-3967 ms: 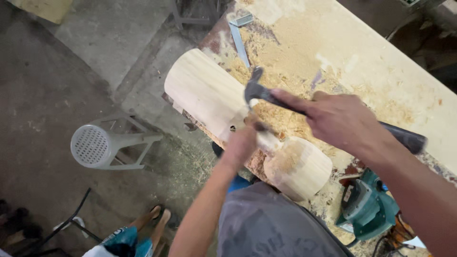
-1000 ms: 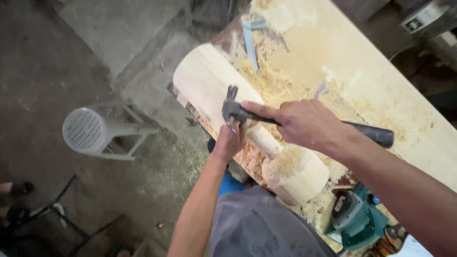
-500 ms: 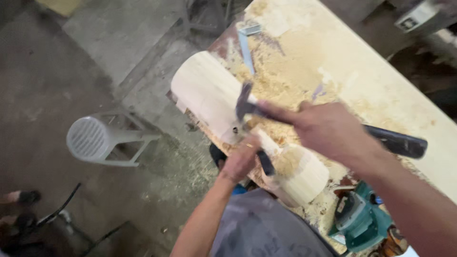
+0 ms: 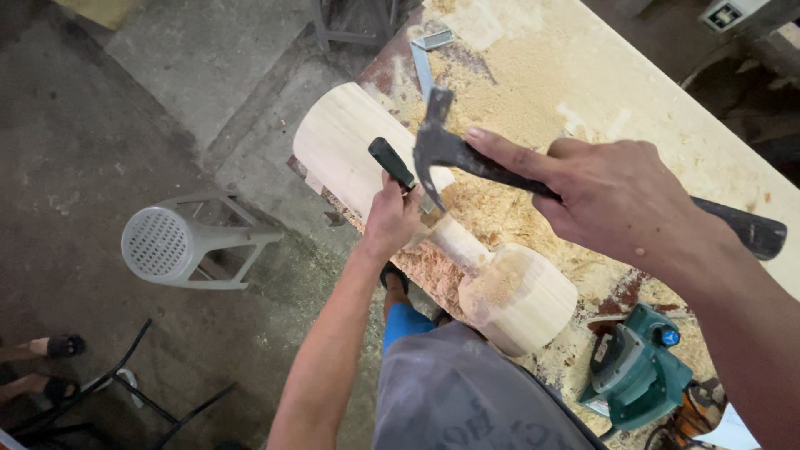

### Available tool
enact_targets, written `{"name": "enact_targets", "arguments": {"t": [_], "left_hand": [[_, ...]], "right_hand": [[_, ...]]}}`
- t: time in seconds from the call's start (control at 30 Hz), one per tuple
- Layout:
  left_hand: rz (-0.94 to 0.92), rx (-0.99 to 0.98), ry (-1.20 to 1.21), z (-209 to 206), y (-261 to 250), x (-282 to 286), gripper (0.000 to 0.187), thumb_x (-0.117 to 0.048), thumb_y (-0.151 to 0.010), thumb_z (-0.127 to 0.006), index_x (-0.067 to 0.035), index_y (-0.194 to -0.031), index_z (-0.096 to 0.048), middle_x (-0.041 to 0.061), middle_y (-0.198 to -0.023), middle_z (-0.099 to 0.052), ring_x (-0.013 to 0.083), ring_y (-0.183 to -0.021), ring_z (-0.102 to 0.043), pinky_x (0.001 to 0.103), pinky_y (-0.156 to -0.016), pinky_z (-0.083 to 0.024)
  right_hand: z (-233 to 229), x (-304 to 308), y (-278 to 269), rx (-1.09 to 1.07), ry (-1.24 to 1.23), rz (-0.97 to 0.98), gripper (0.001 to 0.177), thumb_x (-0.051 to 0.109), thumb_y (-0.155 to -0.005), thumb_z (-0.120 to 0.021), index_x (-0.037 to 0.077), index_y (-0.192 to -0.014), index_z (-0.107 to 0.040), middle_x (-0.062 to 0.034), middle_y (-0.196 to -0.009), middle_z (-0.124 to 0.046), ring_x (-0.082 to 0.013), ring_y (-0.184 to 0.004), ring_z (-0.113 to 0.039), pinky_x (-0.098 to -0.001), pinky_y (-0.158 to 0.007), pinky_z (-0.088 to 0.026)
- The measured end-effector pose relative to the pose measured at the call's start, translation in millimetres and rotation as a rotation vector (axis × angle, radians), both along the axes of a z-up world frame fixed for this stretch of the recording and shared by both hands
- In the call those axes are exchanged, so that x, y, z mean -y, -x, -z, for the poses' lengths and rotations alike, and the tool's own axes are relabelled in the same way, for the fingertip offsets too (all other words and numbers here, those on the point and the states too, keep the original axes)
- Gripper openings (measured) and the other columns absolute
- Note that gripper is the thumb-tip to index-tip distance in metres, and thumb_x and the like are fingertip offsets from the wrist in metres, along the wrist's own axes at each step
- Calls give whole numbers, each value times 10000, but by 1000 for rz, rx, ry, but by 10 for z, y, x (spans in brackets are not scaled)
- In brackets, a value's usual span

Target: The person uses a chisel and hammer to carve a cylindrical wooden object on a workbench. They repeatedly strike the chisel to remove wood shavings and shape the piece.

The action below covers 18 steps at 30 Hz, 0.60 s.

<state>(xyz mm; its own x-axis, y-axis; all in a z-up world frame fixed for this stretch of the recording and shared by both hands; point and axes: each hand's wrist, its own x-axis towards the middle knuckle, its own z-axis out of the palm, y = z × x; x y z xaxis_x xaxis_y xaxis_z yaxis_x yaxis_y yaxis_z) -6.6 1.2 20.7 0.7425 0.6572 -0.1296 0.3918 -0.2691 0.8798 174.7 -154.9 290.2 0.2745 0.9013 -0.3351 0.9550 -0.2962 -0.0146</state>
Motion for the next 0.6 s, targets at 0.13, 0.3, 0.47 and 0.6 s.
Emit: {"name": "enact_targets", "arguments": {"t": [0.13,0.3,0.47,0.6], "left_hand": [[120,51,-130,-60,-11,95,532,-132,-1069,-548,6,-1455,-210,281,-912,-699,490,-799,-698,534,-640,-530],[147,61,-139,-24,15,166,606,-119,-1087,-499,7,-1529,-105,217,-831,-713,391,-637,-718,502,-490,-507],[152,-4,-176,78,50,164,467,-104,-1041,-517,39,-1400,-255,235,-801,-689,418,-670,-705,498,-539,-549],[202,65,-300,184,28,163,414,-86,-1004,-556,71,-1289,-300,219,-719,-647,400,-589,-657,501,-529,-491]], "right_hand": [[5,29,-66,93,-31,-41,830,298,-935,-689,519,-1598,-241,6,-754,-595,-192,-585,-626,-341,-517,-512],[8,-44,-77,-54,-337,-70,889,192,-844,-724,455,-1591,-321,-45,-711,-592,-242,-541,-603,-393,-496,-497],[149,-285,67,-240,-202,22,832,118,-916,-618,557,-1554,-312,-45,-792,-653,-225,-582,-653,-361,-535,-543],[243,-348,115,-88,112,-59,911,88,-955,-537,653,-1606,-244,-36,-874,-666,-233,-683,-668,-453,-704,-509]]}}
